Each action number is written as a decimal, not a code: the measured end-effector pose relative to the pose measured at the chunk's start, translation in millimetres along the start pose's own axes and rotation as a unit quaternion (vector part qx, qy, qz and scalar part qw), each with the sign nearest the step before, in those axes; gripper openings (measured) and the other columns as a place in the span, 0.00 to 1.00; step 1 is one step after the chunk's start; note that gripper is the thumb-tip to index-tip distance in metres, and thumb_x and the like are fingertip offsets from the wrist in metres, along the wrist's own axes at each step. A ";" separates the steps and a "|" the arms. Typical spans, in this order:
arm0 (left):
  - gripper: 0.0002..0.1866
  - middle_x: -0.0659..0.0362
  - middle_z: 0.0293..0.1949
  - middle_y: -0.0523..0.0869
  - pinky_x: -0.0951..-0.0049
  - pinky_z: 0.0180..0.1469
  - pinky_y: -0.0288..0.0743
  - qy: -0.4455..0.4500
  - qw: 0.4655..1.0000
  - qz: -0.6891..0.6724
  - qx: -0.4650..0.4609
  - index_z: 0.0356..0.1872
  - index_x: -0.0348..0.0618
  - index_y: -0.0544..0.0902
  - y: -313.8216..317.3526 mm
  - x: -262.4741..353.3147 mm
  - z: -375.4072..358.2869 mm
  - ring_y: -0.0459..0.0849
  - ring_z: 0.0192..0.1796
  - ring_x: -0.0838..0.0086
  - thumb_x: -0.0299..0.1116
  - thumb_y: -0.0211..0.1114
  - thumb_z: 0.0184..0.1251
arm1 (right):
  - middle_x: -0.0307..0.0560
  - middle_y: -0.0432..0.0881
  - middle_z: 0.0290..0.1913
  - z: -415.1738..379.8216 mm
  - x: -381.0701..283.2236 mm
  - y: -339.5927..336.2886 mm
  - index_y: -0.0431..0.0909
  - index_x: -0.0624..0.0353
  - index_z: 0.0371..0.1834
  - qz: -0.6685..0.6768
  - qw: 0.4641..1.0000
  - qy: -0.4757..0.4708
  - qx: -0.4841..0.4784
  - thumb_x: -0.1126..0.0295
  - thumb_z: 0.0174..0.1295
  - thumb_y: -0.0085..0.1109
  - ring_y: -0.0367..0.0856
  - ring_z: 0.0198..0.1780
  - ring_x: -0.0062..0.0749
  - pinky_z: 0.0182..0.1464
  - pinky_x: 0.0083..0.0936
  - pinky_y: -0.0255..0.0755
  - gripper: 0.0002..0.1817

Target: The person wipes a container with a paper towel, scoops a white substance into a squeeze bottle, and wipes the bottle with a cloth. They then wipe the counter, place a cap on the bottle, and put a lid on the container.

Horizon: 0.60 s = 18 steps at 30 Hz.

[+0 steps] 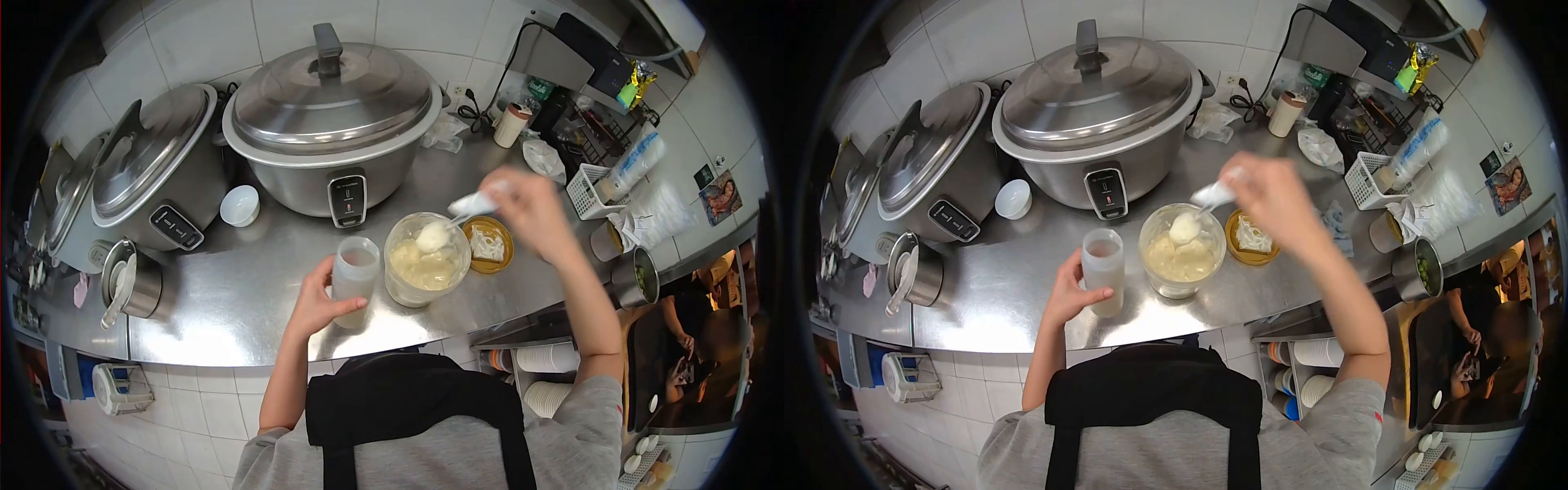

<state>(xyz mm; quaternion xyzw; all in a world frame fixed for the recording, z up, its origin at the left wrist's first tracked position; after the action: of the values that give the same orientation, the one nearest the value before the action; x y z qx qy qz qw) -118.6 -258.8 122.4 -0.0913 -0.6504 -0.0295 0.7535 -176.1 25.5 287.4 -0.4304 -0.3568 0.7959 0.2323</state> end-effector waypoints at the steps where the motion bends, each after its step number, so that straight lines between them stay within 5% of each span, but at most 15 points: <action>1: 0.37 0.59 0.45 0.80 0.68 0.55 0.69 -0.009 0.999 -0.029 -0.033 0.51 0.39 0.75 4.7 -1.3 -1.9 0.78 0.51 0.70 0.41 0.79 0.36 | 0.45 0.79 0.25 -6.8 3.7 20.3 0.78 0.63 0.32 -0.068 0.995 -0.066 -0.026 0.72 0.60 0.53 0.77 0.25 0.31 0.29 0.23 0.72 0.06; 3: 0.37 0.59 0.46 0.80 0.69 0.58 0.67 -0.021 0.997 -0.040 -0.062 0.52 0.39 0.75 11.7 -6.6 -2.6 0.77 0.52 0.72 0.40 0.79 0.36 | 0.53 0.79 0.25 -17.7 16.9 59.4 0.75 0.63 0.27 -0.154 0.966 -0.208 -0.023 0.73 0.55 0.54 0.78 0.27 0.45 0.31 0.34 0.74 0.05; 7: 0.40 0.60 0.48 0.79 0.69 0.62 0.63 -0.072 0.982 -0.097 -0.143 0.55 0.40 0.73 21.3 -14.6 -3.1 0.75 0.54 0.72 0.38 0.80 0.34 | 0.54 0.79 0.26 -28.1 25.5 85.0 0.74 0.65 0.27 -0.195 0.953 -0.204 -0.107 0.74 0.54 0.55 0.79 0.29 0.48 0.33 0.37 0.74 0.05; 12: 0.44 0.61 0.50 0.79 0.69 0.64 0.60 -0.093 0.973 -0.143 -0.154 0.58 0.41 0.71 23.1 -27.7 -4.7 0.74 0.56 0.73 0.37 0.80 0.32 | 0.56 0.79 0.27 -29.7 38.0 85.6 0.77 0.65 0.31 -0.115 0.981 -0.006 -0.156 0.71 0.57 0.55 0.80 0.31 0.51 0.33 0.41 0.72 0.07; 18: 0.45 0.60 0.52 0.78 0.69 0.64 0.59 -0.098 0.970 -0.168 -0.148 0.59 0.41 0.70 16.1 -38.6 -9.2 0.73 0.57 0.72 0.34 0.81 0.31 | 0.55 0.80 0.28 -29.3 38.0 77.3 0.77 0.64 0.29 -0.118 0.989 -0.035 -0.078 0.69 0.57 0.57 0.79 0.30 0.50 0.34 0.42 0.71 0.08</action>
<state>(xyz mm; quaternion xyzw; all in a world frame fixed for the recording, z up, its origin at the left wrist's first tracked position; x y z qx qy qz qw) -112.9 -247.5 81.6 -0.0934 -0.7153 -0.2428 0.6486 -175.8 12.8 197.3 -0.3741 -0.4742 0.7470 0.2777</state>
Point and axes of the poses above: each hand's wrist, its own z-axis towards the middle knuckle, its own y-axis out of the palm, x = y × z, the point moved 2 cm from there along z, towards the middle knuckle
